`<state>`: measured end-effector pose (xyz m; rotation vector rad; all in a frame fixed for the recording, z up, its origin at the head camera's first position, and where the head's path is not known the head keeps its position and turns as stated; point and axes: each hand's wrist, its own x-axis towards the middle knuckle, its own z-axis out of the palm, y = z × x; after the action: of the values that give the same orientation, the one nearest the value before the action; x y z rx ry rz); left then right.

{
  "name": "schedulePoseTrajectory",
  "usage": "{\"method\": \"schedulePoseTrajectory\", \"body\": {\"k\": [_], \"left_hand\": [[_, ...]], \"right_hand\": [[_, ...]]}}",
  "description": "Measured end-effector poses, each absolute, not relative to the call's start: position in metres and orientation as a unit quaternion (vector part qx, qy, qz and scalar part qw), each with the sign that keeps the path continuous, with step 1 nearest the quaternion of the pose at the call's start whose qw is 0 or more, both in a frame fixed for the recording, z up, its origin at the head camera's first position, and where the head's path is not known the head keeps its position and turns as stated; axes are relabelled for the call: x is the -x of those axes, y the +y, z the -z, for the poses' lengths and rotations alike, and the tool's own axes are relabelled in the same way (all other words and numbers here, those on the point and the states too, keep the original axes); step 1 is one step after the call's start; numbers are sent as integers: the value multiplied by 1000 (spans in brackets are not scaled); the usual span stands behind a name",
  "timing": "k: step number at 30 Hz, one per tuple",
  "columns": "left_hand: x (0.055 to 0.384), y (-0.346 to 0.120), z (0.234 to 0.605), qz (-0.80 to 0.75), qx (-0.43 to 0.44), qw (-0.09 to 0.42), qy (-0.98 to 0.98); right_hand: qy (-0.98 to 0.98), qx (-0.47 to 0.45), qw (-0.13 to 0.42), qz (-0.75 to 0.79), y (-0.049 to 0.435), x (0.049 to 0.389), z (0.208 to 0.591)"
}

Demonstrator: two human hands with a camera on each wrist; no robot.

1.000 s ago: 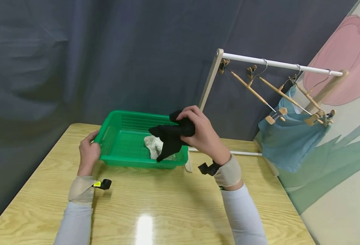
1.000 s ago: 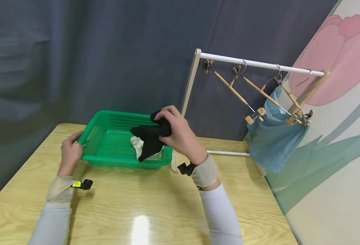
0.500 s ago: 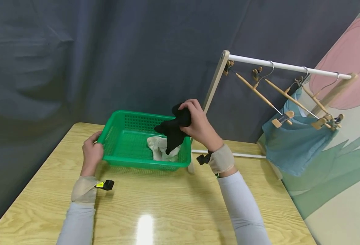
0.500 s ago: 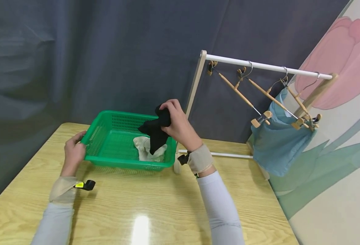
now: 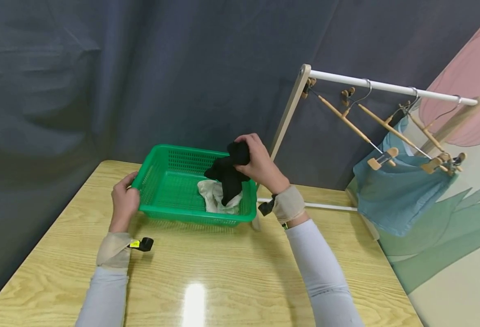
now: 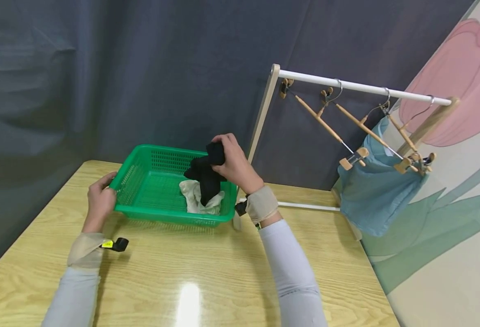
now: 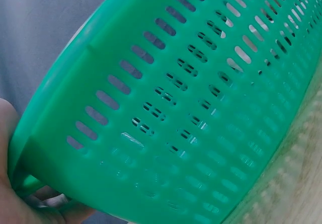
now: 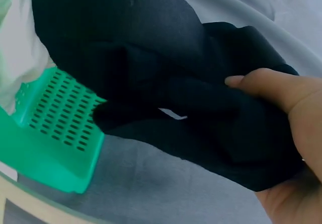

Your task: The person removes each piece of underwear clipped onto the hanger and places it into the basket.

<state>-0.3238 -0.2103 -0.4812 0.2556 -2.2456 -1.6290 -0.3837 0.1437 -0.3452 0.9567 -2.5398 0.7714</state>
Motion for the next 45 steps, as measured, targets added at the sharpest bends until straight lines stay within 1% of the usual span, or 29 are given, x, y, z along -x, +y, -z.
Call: {"method": "schedulePoseTrajectory", "body": {"k": [6,10,13,23,29,34,39,45], "left_hand": [[324,-211,482,576,-98,175,-792],[325,-212,480,575,-91,186,-792],[326,-212,479,575,-90,183,-792],[326,-210,480,575,-85,183,-793],[324,-210,480,576,-89,173,-794],[326,-210,475,574,-87,180,-794],[324,-209,474,567,-89,174,-800],[321,-207,477,567,-99,167,-801]], "right_hand": [[-909,-331,77,-239,136,390,356],[-917,-340,34,-208,132,394,362],[-925,-340,0,-170,130,396,367],[-950,-287,-103,-65,125,391,374],[-954,-243,-169,-51,123,389,378],[-946,-246,-202,-65,126,388,375],[-936,-248,-238,-78,131,382,377],[-933,-240,-247,-106,138,372,378]]}}
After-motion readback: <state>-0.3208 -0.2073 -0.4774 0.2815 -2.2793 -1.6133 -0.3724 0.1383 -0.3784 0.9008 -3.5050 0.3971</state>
